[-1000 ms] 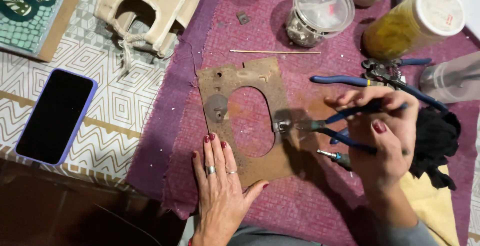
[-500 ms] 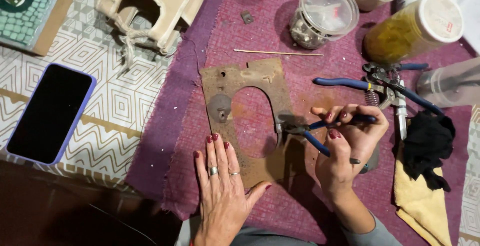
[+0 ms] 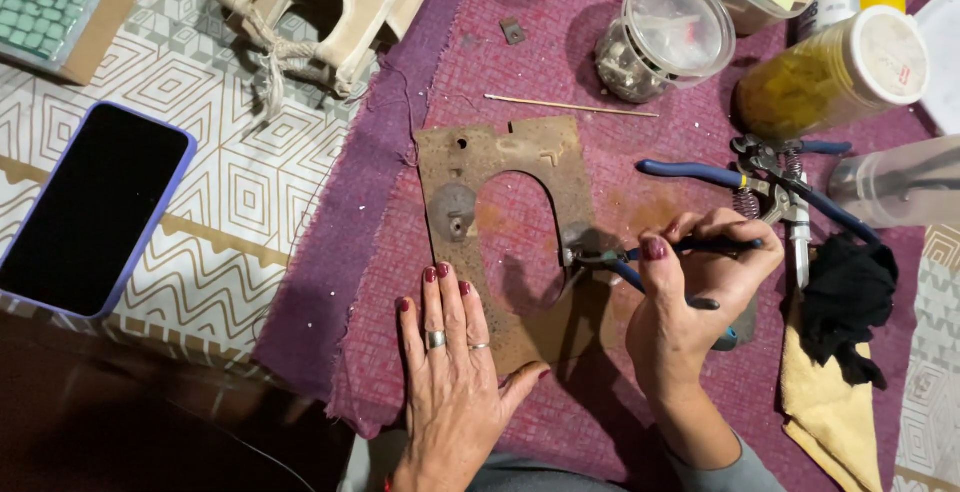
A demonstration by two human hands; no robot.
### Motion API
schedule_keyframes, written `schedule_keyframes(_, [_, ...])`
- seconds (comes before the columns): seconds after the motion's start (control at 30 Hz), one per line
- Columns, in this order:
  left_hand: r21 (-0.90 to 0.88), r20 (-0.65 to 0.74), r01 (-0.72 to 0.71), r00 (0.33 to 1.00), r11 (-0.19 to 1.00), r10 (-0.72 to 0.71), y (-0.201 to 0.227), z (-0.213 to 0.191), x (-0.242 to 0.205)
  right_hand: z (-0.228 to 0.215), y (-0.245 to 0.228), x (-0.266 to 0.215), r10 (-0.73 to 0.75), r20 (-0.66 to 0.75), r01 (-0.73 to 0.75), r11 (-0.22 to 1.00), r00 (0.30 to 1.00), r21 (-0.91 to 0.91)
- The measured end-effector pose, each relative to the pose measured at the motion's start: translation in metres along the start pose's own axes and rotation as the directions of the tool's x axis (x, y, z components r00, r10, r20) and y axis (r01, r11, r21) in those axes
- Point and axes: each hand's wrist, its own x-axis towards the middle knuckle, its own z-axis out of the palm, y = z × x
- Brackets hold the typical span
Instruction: Cleaning and sanding a metal panel using spray and a sanding block.
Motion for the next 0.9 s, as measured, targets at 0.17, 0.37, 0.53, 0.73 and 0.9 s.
schedule_keyframes(0.17, [-0.015,-0.005,0.008,1.000,1.000,-0.008,0.000,-0.003,0.001,0.010,-0.002,0.003,0.014,-0.057,-0.014,1.000,0.998,-0.009])
schedule_keyframes(0.37, [-0.029,0.000,0.013,1.000,0.999,-0.013,-0.001,-0.002,0.001,0.019,0.000,0.006,-0.059,-0.124,0.034,0.981,0.991,-0.192])
schedule_keyframes(0.53, [-0.041,-0.006,0.029,1.000,0.999,-0.029,0.000,-0.002,0.002,0.023,0.003,0.007,-0.173,-0.116,0.167,0.984,0.978,-0.055])
schedule_keyframes(0.73, [-0.017,-0.012,0.019,1.000,1.000,-0.019,-0.002,-0.003,0.004,0.000,0.008,-0.002,-0.031,-0.052,0.035,0.996,0.998,0.082])
schedule_keyframes(0.9, [-0.042,-0.013,0.006,1.000,0.999,-0.006,-0.001,-0.002,0.001,-0.021,0.012,-0.009,-0.023,-0.066,0.036,0.978,0.998,0.205])
